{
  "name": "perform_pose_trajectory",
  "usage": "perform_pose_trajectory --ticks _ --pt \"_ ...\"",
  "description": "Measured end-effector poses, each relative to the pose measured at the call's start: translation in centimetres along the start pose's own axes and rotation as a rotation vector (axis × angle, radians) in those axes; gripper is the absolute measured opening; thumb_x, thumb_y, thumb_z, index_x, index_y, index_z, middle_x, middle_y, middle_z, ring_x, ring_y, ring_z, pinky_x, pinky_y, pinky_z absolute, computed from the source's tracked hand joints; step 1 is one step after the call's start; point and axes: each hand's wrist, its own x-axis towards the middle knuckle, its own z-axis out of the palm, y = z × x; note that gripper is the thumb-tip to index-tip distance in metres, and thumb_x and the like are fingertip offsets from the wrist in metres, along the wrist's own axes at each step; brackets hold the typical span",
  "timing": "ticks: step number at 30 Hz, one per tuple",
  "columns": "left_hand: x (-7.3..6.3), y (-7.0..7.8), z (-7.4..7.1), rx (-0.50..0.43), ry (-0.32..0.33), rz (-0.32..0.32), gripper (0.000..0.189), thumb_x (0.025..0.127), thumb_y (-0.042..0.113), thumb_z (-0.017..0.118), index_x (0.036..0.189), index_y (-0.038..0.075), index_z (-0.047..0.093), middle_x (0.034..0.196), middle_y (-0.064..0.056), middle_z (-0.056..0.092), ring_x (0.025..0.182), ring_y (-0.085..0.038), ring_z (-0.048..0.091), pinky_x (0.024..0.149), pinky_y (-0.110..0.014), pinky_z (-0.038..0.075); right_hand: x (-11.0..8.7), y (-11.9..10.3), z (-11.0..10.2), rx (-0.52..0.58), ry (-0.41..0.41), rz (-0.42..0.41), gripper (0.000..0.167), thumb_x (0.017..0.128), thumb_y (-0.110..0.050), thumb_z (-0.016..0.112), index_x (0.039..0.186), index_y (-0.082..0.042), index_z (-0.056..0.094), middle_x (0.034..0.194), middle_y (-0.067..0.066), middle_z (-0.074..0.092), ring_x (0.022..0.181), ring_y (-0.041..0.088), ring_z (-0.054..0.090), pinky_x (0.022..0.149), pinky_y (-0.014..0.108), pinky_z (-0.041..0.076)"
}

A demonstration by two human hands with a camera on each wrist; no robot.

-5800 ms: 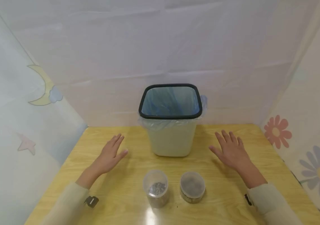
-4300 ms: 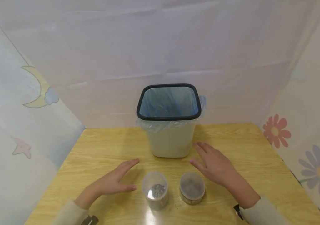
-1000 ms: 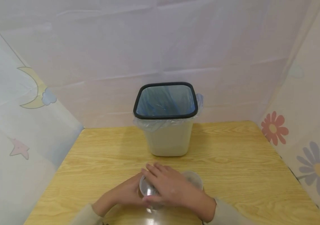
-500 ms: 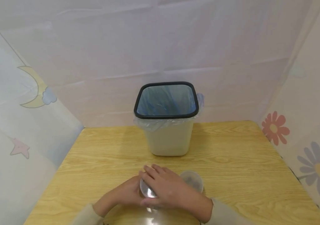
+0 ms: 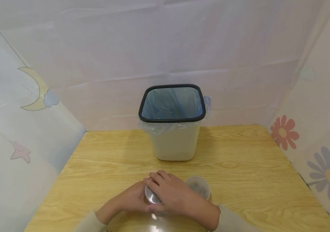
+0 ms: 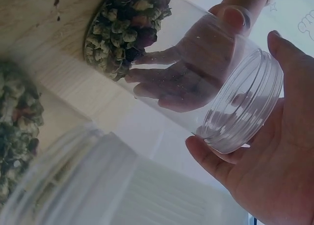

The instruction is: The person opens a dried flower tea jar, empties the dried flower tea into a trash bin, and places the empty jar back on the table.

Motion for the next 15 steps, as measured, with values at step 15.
perform_pose_trajectory --ticks 15 --pt "0.7 1.9 -2.4 -0.016 0.101 0.046 0.089 0.088 0.051 0.074 0.157 0.027 0.025 0.143 0.008 0.051 0.124 -0.013 0.057 0.101 -0.033 0.051 0.3 0.3 -2.5 -0.024 0.189 -0.003 0.072 0.095 -0.062 0.059 0.15 -0.017 0.048 0.143 0.0 0.053 0.128 0.019 0.05 0.102 0.038 0.05"
